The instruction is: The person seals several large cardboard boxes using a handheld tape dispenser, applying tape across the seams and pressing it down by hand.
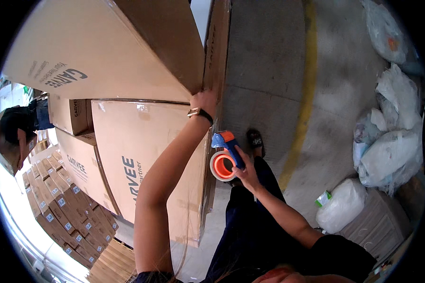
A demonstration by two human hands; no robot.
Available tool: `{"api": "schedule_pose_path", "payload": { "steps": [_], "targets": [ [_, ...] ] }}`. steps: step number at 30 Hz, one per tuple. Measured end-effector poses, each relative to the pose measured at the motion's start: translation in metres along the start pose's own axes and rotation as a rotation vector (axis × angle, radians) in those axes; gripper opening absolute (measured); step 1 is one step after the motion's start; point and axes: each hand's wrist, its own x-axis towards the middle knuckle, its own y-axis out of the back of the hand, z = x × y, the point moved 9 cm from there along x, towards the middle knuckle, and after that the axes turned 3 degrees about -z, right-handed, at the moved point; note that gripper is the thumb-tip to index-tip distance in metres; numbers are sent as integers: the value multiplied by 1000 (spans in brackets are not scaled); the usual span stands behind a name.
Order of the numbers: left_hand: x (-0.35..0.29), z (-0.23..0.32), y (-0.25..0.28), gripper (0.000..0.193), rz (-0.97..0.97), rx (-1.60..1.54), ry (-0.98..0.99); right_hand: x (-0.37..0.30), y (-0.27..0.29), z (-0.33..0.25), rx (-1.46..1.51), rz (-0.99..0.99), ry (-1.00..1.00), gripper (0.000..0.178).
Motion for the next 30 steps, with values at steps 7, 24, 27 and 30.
{"api": "schedule_pose_path", "payload": {
  "steps": [7,24,27,30],
  "targets": [
    [-16,20,5,46,-24,64,-484,16,-15,7,-37,-14,82,67],
    [-174,-89,-34,42,621,-440,-418,-64,-62,20,-237,-32,72,69],
    [-277,-168,-134,46,596,-370,-120,-128,-103,63,-330,-9,89,65],
    [-413,-208,-268,68,364,-309,249,-155,-112,82,-366,65,107,63]
  ]
}}
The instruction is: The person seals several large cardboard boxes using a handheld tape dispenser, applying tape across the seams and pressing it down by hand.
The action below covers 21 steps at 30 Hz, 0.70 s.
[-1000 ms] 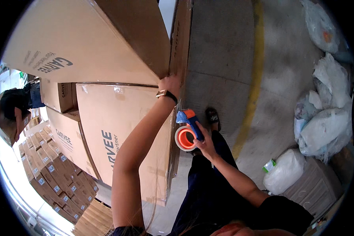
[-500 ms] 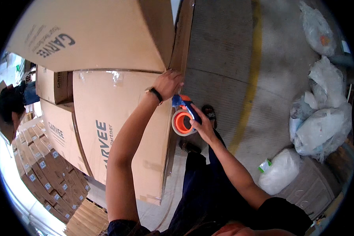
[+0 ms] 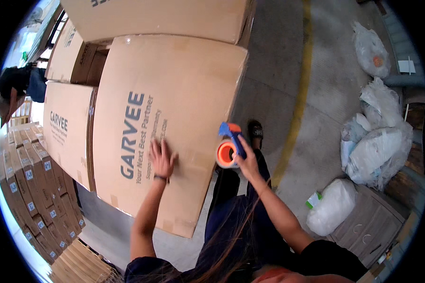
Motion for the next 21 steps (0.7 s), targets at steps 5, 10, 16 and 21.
{"api": "schedule_pose_path", "payload": {
  "steps": [5,10,16,21],
  "targets": [
    [-212,-41,-94,134,-499,-14,177,6,10,-19,48,-19,49,55],
    [-212,-49,-94,142,-617,-82,128,2,-4,-9,245,-62,5,57],
    [-203,-37,-93,141,-569,-90,83,-47,-38,4,249,9,12,55],
    [-205,-35,-74,139,-573,-75,89,-173,-99,36,18,7,153,61]
  ]
}}
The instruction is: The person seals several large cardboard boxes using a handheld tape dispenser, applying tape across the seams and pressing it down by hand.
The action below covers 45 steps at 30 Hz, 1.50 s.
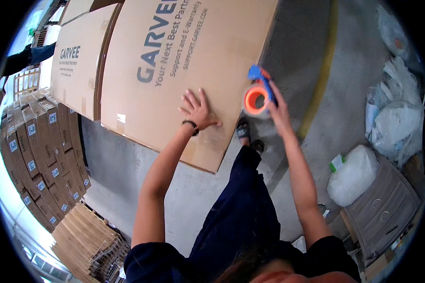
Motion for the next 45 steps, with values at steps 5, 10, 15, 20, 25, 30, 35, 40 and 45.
{"api": "schedule_pose_path", "payload": {
  "steps": [5,10,15,20,25,30,35,40,45],
  "targets": [
    [1,-1,-8,139,-2,52,-12,-178,-87,38,33,-152,-167,67],
    [-6,-1,-7,135,29,64,-30,-270,-133,60,-94,-86,-220,66],
    [-54,5,-27,123,273,301,-685,-259,-124,68,66,-149,-245,58],
    [-168,-60,-119,130,138,611,-961,-279,-121,72,99,5,-245,58],
    [-156,-78,-119,73,433,626,-933,-290,-151,68,63,105,-183,56],
    [-154,-73,-123,75,445,684,-953,-315,-168,83,220,277,7,59],
    [-148,-74,-129,87,407,744,-940,-396,-245,130,238,368,-113,68],
    [-142,-77,-128,89,323,775,-934,-434,-351,142,251,254,-165,69],
    [-142,-68,-130,75,157,696,-972,-313,-319,150,351,308,-202,59]
  ]
}}
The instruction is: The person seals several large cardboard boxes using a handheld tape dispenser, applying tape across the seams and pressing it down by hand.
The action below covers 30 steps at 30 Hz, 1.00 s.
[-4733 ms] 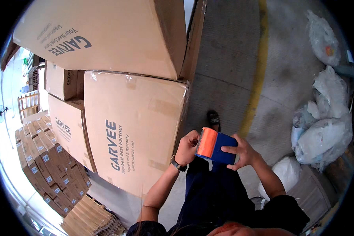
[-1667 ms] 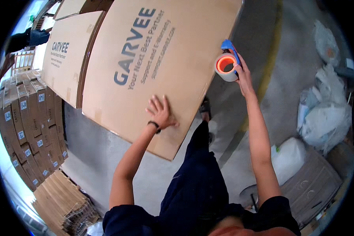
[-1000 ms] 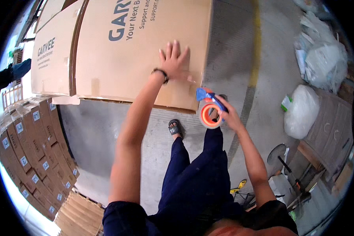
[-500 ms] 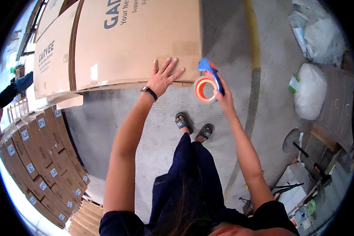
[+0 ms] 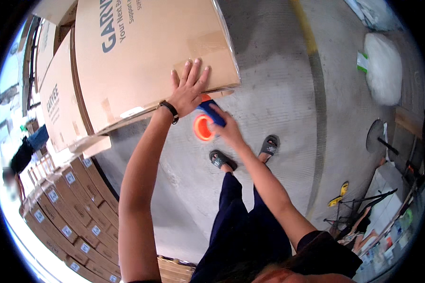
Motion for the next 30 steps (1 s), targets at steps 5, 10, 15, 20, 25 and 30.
{"api": "schedule_pose_path", "payload": {
  "steps": [5,10,15,20,25,30],
  "targets": [
    [-18,-12,10,82,91,-85,-7,5,-32,-45,-464,45,55,54],
    [4,6,-13,95,112,-74,33,37,-85,-9,-583,78,98,59],
    [-5,-13,0,98,70,33,78,-78,-27,44,157,-169,-68,57],
    [17,-8,52,90,433,-286,60,-171,180,93,483,411,-230,62],
    [95,187,69,56,236,-182,-268,-124,296,32,305,484,-86,66],
    [195,-3,57,52,232,-290,505,-61,297,-5,191,319,-58,68]
  ]
}}
